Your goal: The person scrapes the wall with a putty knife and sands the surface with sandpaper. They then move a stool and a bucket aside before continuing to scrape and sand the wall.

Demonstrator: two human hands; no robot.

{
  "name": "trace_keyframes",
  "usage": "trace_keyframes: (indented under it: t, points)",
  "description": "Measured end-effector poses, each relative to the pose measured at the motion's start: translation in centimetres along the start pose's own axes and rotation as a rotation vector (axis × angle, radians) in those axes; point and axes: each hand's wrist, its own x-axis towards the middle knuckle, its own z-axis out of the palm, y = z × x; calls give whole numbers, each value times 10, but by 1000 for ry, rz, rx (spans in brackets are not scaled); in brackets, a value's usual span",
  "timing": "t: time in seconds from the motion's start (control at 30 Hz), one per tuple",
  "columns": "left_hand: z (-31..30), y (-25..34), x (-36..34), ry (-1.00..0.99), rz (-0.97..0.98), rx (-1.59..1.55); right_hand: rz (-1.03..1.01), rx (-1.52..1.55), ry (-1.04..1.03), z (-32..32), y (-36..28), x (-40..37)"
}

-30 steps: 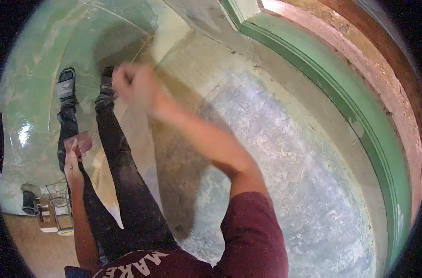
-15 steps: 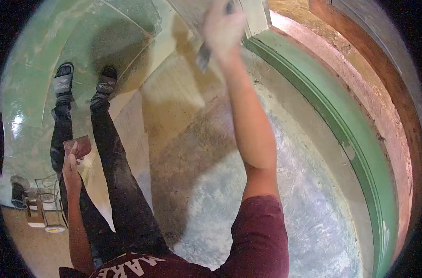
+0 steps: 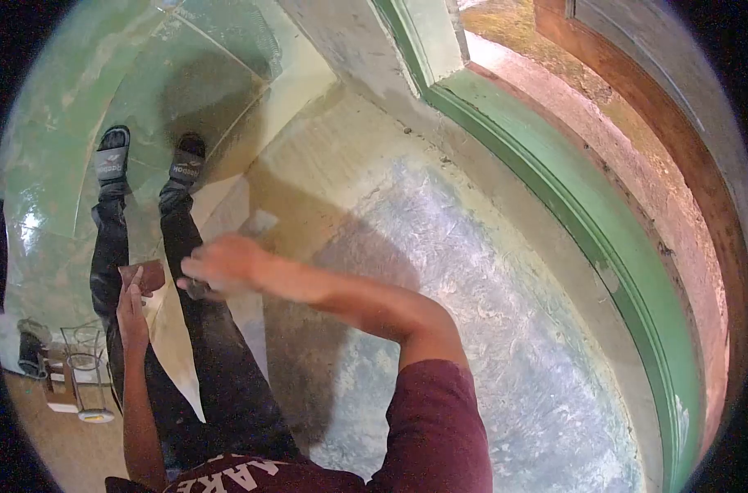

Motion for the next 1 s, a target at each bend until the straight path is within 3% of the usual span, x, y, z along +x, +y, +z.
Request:
trace_keyframes:
  t: [0.07,0.13,0.27,0.33,0.4,0.43,0.53,0.7,0.77,0.8,0.87,0.9,0.97,1.0]
  points:
    - [-1,-8,1,12,-5,52,-171,65,118,34,40,-35]
    - [-9,-15,-5,-3,-66,1,453,30,-156,-6,125,-68]
    - [-13,-20,-10,40,16,48,452,-233,-48,1,99,-62]
    - [-10,-24,-5,35,-44,122,71,15,242,34,76,-61]
    - [-9,-27,-9,27,-15,145,258,43,-7,8,94,-61]
    - [-8,-25,-6,25,34,148,630,-73,-403,-41,122,-59]
    - [-6,-8,-1,39,52,55,661,-322,-403,-37,121,-39]
    - [-9,-4,5,42,33,41,668,147,-205,-21,65,-44]
    - [-8,-5,14,80,191,157,735,56,-213,-11,84,-46]
    - [-9,9,13,37,32,-3,771,-60,-228,-15,104,-35]
    - [-9,12,18,68,29,37,750,-91,-108,9,58,-31]
    - [-6,14,20,60,26,39,358,-152,224,36,48,-39]
    - [-4,20,28,63,91,26,-81,-206,542,40,81,-43]
    - [-7,18,28,52,85,36,306,-160,51,19,117,-54]
